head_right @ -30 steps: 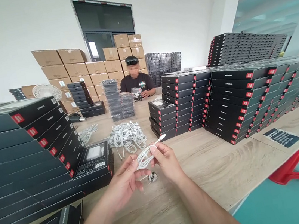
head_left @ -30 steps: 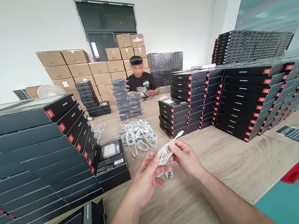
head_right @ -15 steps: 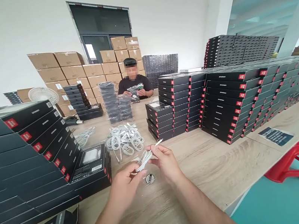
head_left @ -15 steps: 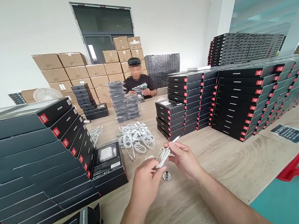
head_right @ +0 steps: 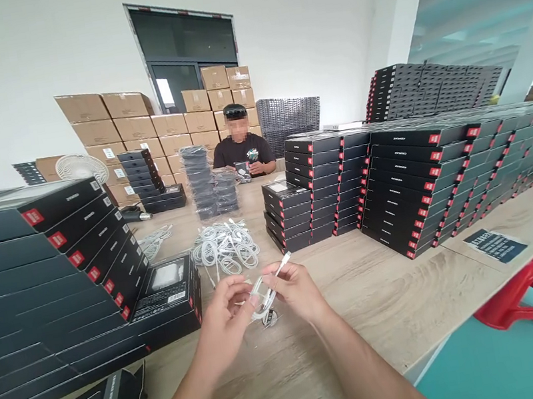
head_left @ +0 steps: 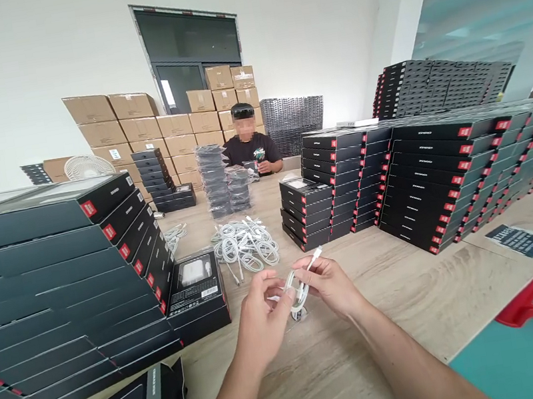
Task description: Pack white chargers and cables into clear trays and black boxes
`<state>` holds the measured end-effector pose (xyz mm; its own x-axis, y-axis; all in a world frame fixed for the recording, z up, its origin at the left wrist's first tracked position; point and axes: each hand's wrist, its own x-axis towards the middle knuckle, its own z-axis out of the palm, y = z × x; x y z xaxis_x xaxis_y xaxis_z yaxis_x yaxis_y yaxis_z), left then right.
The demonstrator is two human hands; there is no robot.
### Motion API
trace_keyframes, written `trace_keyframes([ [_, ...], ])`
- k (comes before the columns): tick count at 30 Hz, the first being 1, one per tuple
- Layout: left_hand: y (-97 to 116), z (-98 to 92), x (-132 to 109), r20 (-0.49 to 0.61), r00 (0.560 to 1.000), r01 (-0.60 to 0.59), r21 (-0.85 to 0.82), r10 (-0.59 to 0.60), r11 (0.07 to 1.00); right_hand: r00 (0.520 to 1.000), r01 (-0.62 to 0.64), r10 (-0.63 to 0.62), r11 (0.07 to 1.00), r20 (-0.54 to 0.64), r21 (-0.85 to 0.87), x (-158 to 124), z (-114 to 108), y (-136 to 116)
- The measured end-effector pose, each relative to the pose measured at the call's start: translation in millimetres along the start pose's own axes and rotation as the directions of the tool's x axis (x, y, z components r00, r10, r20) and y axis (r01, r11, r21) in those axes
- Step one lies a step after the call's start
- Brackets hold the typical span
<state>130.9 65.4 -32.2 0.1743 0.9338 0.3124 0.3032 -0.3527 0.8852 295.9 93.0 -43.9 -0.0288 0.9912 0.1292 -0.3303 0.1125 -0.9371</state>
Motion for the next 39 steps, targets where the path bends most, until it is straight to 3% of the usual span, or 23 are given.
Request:
trace_keyframes([
  [5, 4, -1.6, 4, 0.097, 0.991, 0.095, -0.023, -0.093, 0.995, 0.989, 0.149, -0.146, 0.975, 0.034, -0.164, -2, 9, 14],
  [10, 3, -1.4, 7, 0.139, 0.960, 0.274, -0.267, -0.245, 0.924, 0.968, 0.244, -0.248, 0.903, 0.035, -0.354, -5, 11, 13],
  [13, 3, -1.7, 8, 0.127, 0.943, 0.333, -0.307, -0.308, 0.892, 0.952, 0.301, -0.295, 0.866, 0.077, -0.399, -9, 14, 8],
  [19, -3, -1.7, 8, -0.017, 0.971, 0.235, -0.063, -0.237, 0.970, 0.934, 0.353, -0.340, 0.849, 0.106, -0.392, -13, 20, 9],
  [22, -5, -1.3, 8, -0.056, 0.974, 0.217, -0.066, -0.221, 0.974, 0.975, 0.220, -0.212, 0.917, 0.061, -0.333, -11, 21, 11],
  [26, -4, -5.2, 8, 0.013, 0.977, 0.214, -0.054, -0.214, 0.975, 0.996, 0.085, -0.079, 0.963, 0.033, -0.258, -3, 12, 10],
  [29, 0, -13.3, 8, -0.115, 0.990, 0.100, 0.220, -0.076, 0.970, 0.986, 0.086, -0.115, 0.972, -0.120, -0.218, 4, -1, 8],
  [31, 1, -18.8, 7, -0.192, 0.981, 0.090, 0.428, -0.007, 0.900, 0.971, 0.079, -0.121, 0.976, -0.206, -0.205, 6, -7, 8],
  [35, -3, -22.9, 3, -0.132, 0.971, 0.238, 0.602, -0.200, 0.762, 0.974, 0.077, -0.121, 0.972, -0.193, -0.223, 0, -10, 14],
  [39, -8, -21.1, 1, -0.110, 0.953, 0.295, 0.545, -0.282, 0.785, 0.975, 0.096, -0.150, 0.950, -0.165, -0.297, -15, -9, 29],
])
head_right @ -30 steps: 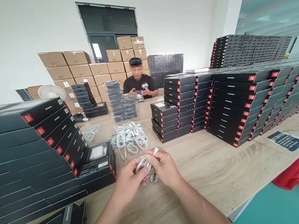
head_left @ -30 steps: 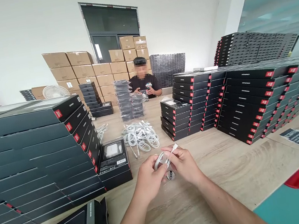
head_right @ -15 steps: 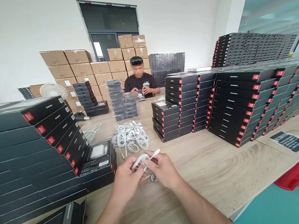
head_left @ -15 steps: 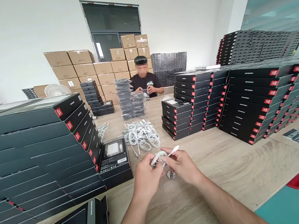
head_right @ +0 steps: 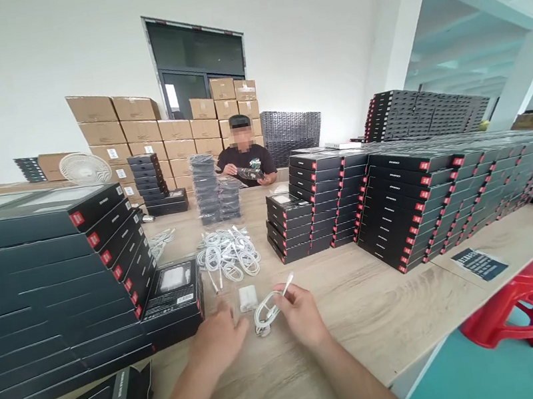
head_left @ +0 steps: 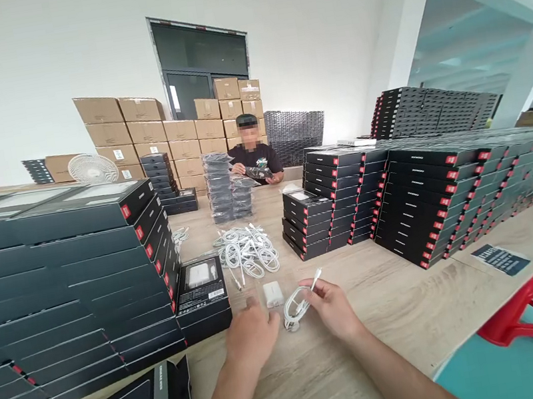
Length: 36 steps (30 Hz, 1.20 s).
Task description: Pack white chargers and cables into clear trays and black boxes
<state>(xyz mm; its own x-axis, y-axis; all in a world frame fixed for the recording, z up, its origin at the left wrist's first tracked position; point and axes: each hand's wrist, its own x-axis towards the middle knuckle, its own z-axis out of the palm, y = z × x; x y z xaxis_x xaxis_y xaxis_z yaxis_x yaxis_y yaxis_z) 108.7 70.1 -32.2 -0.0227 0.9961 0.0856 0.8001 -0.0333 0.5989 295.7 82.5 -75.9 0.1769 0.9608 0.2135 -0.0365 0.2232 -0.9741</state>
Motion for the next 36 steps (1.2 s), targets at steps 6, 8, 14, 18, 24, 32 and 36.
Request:
trace_keyframes([
  [6, 1, 9.2, 3, 0.062, 0.997, 0.072, -0.368, -0.054, 0.927, 0.992, 0.082, -0.096, 0.982, -0.077, -0.172, -12, 2, 7],
  [8, 5, 14.5, 0, 0.104, 0.993, 0.107, -0.521, -0.062, 0.847, 0.985, 0.105, -0.128, 0.976, -0.115, -0.192, -13, 3, 3],
  [14, 18, 24.5, -15, 0.349, 0.936, 0.348, -0.937, 0.045, 0.030, 0.858, 0.357, -0.494, 0.771, -0.142, -0.527, -19, 5, -18],
  [18, 18, 28.1, -20, 0.317, 0.939, 0.337, -0.925, 0.135, -0.177, 0.763, 0.445, -0.640, 0.621, -0.090, -0.645, -23, 10, -21],
  [24, 15, 33.3, -19, 0.301, 0.938, 0.334, -0.918, 0.173, -0.211, 0.796, 0.332, -0.564, 0.711, -0.221, -0.620, -23, 14, -20],
  [32, 15, 32.1, -18, 0.294, 0.943, 0.325, -0.918, 0.158, -0.229, 0.917, 0.217, -0.283, 0.946, -0.282, -0.242, -18, 14, -19],
  [36, 14, 32.8, -18, 0.266, 0.953, 0.295, -0.923, 0.144, -0.248, 0.929, 0.190, -0.230, 0.969, -0.289, -0.160, -18, 22, -15],
])
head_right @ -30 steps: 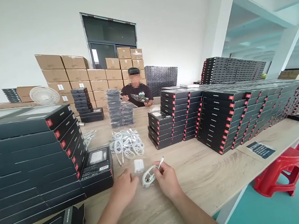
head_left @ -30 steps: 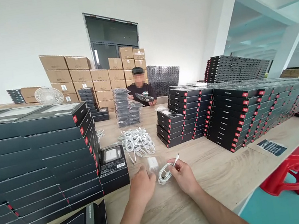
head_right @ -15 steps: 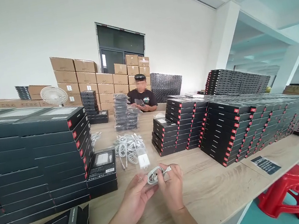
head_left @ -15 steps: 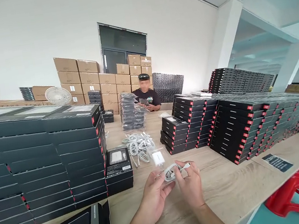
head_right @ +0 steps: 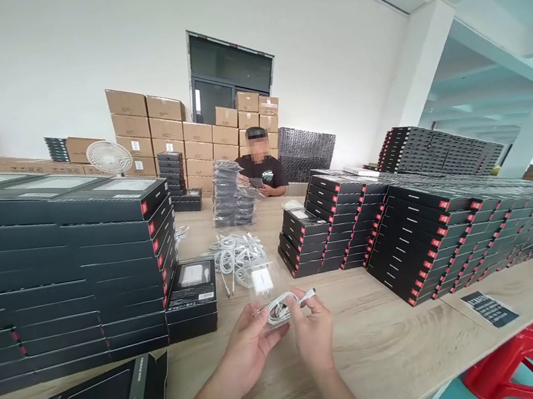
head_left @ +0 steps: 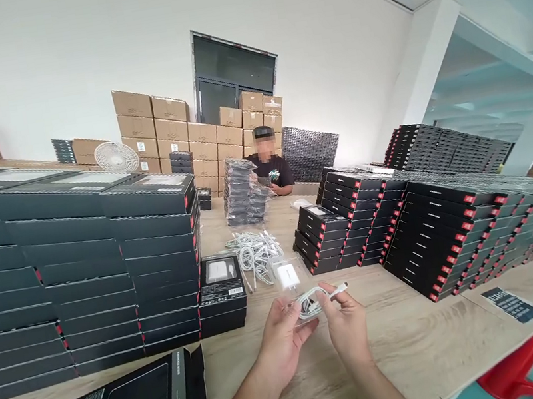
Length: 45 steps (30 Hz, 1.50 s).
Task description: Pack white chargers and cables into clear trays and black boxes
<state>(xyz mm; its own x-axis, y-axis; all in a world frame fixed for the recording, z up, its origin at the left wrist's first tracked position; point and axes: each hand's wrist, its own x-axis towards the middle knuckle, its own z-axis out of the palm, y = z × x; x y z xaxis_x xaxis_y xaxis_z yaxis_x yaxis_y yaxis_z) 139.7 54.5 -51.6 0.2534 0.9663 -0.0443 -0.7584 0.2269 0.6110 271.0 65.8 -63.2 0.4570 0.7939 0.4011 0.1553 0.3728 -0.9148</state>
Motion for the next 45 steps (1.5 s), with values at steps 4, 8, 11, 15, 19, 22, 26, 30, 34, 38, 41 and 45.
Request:
trace_keyframes([
  [4, 0, -1.1, 1, -0.007, 1.000, 0.001, -0.007, -0.001, 1.000, 1.000, 0.001, -0.001, 0.998, -0.006, -0.061, 0, 2, -2],
  [8, -2, 1.0, 2, -0.017, 1.000, -0.022, -0.010, 0.022, 1.000, 0.999, -0.033, 0.033, 0.998, -0.012, -0.056, 4, 0, -6],
  [11, -3, 0.8, 2, -0.024, 0.999, -0.037, -0.010, 0.037, 0.999, 0.999, -0.031, 0.032, 0.997, 0.020, -0.068, 2, 6, -4],
  [15, 0, -4.7, 3, -0.049, 0.995, -0.082, 0.019, 0.083, 0.996, 0.977, 0.211, -0.207, 0.938, 0.044, -0.275, -8, 17, -1],
  [19, 8, -10.0, 3, -0.090, 0.990, -0.102, 0.047, 0.106, 0.994, 0.921, 0.360, -0.308, 0.908, 0.237, -0.217, -7, 6, -3],
  [22, 13, -8.8, 2, -0.072, 0.996, -0.055, 0.077, 0.061, 0.995, 0.909, 0.117, -0.118, 0.993, 0.399, 0.026, 5, -12, -9],
  [26, 12, -2.4, 0, 0.018, 1.000, -0.021, 0.146, 0.019, 0.989, 0.787, -0.333, 0.170, 0.926, 0.593, 0.177, 17, -25, -20],
  [30, 9, 1.1, 2, -0.044, 0.998, -0.036, 0.247, 0.049, 0.968, 0.747, -0.379, 0.182, 0.907, 0.640, 0.184, 18, -16, -17],
  [34, 11, -1.0, 5, -0.140, 0.984, -0.066, 0.296, 0.112, 0.953, 0.809, -0.243, 0.104, 0.956, 0.579, 0.167, 15, -4, -9],
  [38, 14, -5.5, 6, -0.193, 0.971, -0.081, 0.294, 0.142, 0.952, 0.653, -0.384, 0.215, 0.921, 0.726, 0.072, 20, -7, -16],
  [41, 12, -7.1, 7, -0.200, 0.970, -0.078, 0.292, 0.140, 0.953, 0.655, -0.291, 0.206, 0.957, 0.727, -0.010, 23, -10, -20],
  [45, 10, -6.3, 9, -0.182, 0.974, -0.074, 0.291, 0.131, 0.954, 0.800, -0.010, 0.088, 0.991, 0.593, -0.133, 23, -2, -10],
])
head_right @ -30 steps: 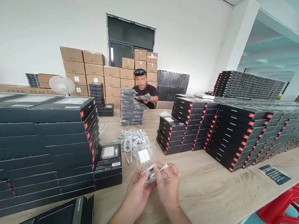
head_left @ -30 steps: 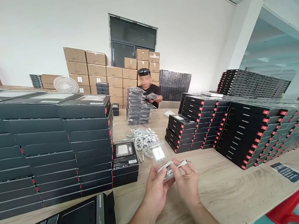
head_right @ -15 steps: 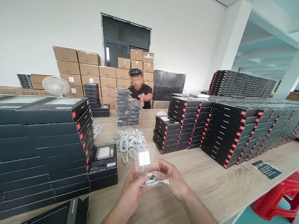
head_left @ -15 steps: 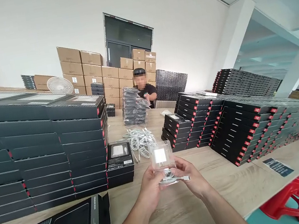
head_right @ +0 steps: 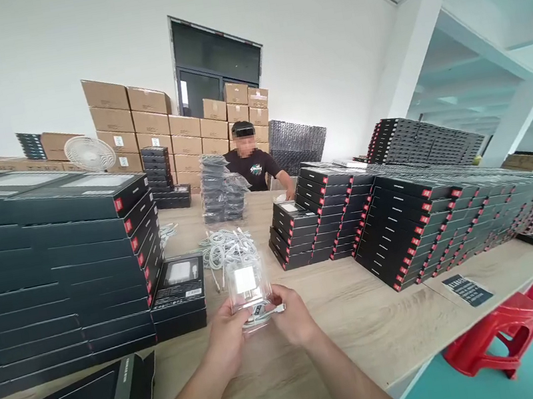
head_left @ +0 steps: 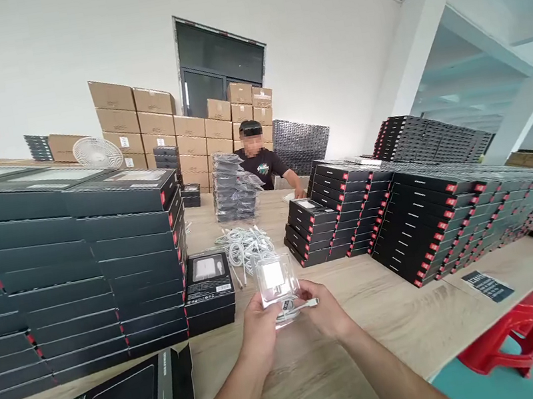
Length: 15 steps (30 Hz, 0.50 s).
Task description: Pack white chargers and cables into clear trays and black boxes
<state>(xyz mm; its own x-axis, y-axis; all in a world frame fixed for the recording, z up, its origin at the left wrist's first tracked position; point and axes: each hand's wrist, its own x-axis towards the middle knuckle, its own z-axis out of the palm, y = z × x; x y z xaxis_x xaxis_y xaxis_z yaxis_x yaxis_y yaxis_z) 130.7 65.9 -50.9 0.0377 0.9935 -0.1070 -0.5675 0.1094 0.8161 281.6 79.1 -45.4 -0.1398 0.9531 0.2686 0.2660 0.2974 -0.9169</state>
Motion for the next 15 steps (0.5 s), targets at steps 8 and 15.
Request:
trace_keyframes([
  [8, 2, 2.3, -1, 0.138, 0.989, 0.053, -0.006, -0.052, 0.999, 0.990, -0.048, 0.034, 0.994, -0.134, -0.101, 3, 2, 3],
  [15, 3, -1.7, 4, 0.065, 0.997, 0.042, -0.014, -0.041, 0.999, 0.991, 0.019, 0.005, 0.984, -0.131, 0.179, -11, -1, 5],
])
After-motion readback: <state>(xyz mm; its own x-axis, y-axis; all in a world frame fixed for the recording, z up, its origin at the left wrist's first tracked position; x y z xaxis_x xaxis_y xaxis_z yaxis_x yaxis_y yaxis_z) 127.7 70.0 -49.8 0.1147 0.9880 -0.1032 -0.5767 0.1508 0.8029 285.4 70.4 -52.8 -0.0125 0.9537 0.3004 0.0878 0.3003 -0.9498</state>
